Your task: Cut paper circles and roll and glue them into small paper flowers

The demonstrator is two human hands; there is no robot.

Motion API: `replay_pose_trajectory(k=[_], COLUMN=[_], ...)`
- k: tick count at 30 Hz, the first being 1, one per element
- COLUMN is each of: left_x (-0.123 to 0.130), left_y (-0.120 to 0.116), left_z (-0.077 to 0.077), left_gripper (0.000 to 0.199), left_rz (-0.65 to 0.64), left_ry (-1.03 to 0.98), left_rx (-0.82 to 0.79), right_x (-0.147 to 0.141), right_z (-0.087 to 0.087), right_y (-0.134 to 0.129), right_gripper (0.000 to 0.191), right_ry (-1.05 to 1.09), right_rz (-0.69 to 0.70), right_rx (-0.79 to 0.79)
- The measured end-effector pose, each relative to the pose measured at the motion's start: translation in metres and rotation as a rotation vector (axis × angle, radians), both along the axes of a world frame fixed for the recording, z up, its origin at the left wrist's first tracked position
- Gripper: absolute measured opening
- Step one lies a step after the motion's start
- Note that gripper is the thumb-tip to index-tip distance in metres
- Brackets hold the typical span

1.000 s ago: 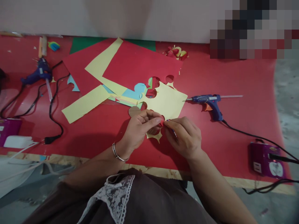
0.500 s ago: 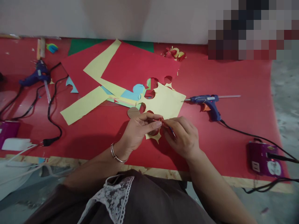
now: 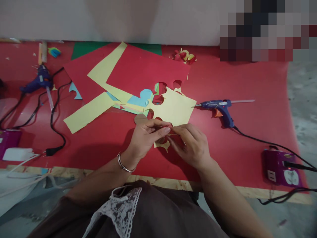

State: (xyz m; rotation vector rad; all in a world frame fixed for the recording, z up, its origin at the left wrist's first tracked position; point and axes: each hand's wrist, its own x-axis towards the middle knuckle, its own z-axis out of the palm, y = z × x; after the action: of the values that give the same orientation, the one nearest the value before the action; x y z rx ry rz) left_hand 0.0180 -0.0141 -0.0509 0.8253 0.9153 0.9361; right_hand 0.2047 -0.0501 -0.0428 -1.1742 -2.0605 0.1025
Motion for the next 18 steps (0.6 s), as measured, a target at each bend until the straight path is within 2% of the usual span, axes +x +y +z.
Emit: replay_pose_trajectory(k=[18], left_x=[-0.0069], left_y=[0.0006], left_z=[-0.0043], left_gripper=[0.041], left_rz=[-0.059], left_ry=[0.144], left_rx=[0.375], right_x=[0.0051], right_z=[0.0049], right_y=[0.0001], right_gripper=[0.011], right_ry=[0.214], right_rz=[0.031], right_rx=[-0.142])
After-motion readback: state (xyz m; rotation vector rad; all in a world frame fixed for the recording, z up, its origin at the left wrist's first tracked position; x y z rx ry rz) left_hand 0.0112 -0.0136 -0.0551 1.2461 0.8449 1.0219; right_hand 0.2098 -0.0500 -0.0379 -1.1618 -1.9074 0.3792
